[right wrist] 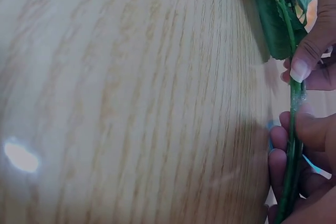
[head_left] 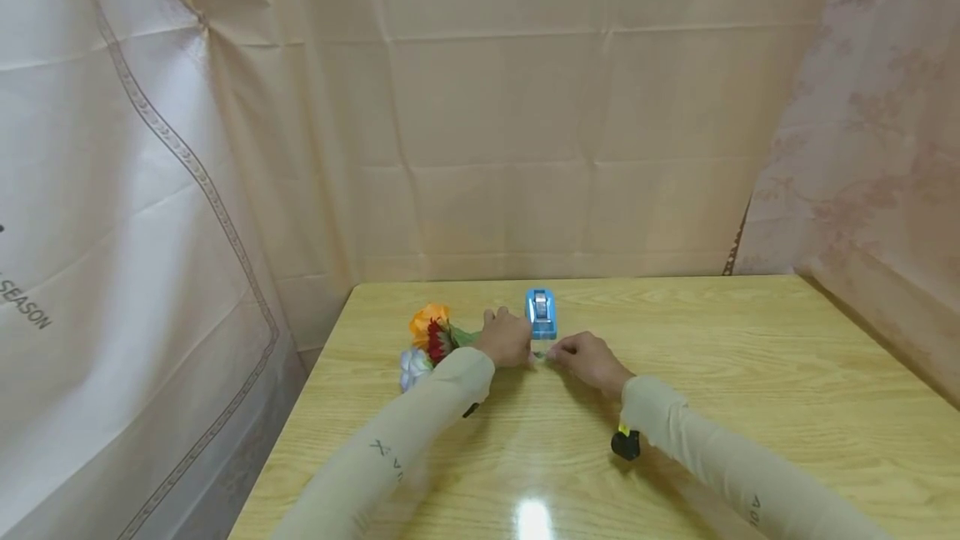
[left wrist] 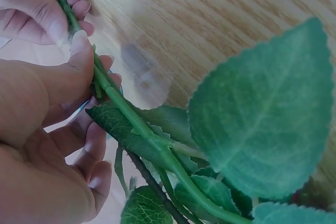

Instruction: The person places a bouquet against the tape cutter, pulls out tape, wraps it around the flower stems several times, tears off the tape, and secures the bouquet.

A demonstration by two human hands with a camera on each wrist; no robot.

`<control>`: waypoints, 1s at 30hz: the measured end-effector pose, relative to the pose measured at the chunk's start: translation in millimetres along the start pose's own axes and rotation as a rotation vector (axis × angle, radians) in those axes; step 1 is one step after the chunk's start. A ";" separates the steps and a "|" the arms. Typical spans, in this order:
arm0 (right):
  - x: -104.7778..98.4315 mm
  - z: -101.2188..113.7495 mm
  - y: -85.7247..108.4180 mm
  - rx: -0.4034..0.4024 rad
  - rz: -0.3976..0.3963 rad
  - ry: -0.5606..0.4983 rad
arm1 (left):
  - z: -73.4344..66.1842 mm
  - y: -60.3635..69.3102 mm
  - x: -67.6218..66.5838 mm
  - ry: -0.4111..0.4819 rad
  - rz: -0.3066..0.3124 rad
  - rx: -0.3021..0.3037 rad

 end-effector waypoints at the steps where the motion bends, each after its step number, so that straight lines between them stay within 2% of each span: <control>1: 0.3 0.6 0.1 -0.017 -0.008 0.011 | -0.1 0.1 0.2 -0.001 0.002 -0.001; 6: 0.1 0.1 -0.5 -0.053 -0.052 0.033 | -1.8 0.2 0.2 -0.035 -0.004 0.026; 10: -0.1 1.2 -0.4 -0.051 -0.064 0.024 | -4.3 -1.4 3.3 -0.163 -0.015 0.096; 13: 0.2 0.6 -1.7 -0.032 -0.046 0.005 | -9.2 -1.6 5.3 -0.274 -0.015 0.161; 17: -1.3 -1.2 -4.0 0.000 -0.011 -0.017 | -17.0 0.5 3.2 -0.372 -0.030 0.220; 22: -3.6 -0.9 -4.4 0.039 0.037 -0.053 | -21.5 2.8 4.3 -0.474 -0.027 0.254; 25: -3.6 -0.6 -5.1 0.036 0.057 -0.061 | -26.3 4.3 5.6 -0.558 -0.018 0.279; 30: -2.8 -1.3 -7.4 0.025 0.060 -0.022 | -31.0 5.2 7.9 -0.659 -0.020 0.294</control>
Point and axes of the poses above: each hand's wrist, its own y-axis away from the middle knuckle, its own x-axis out of the palm, z = x × y, the point moved 6 cm from there along -y, towards the middle knuckle, and after that the axes turned 14 degrees about x, right-handed, at the moved point
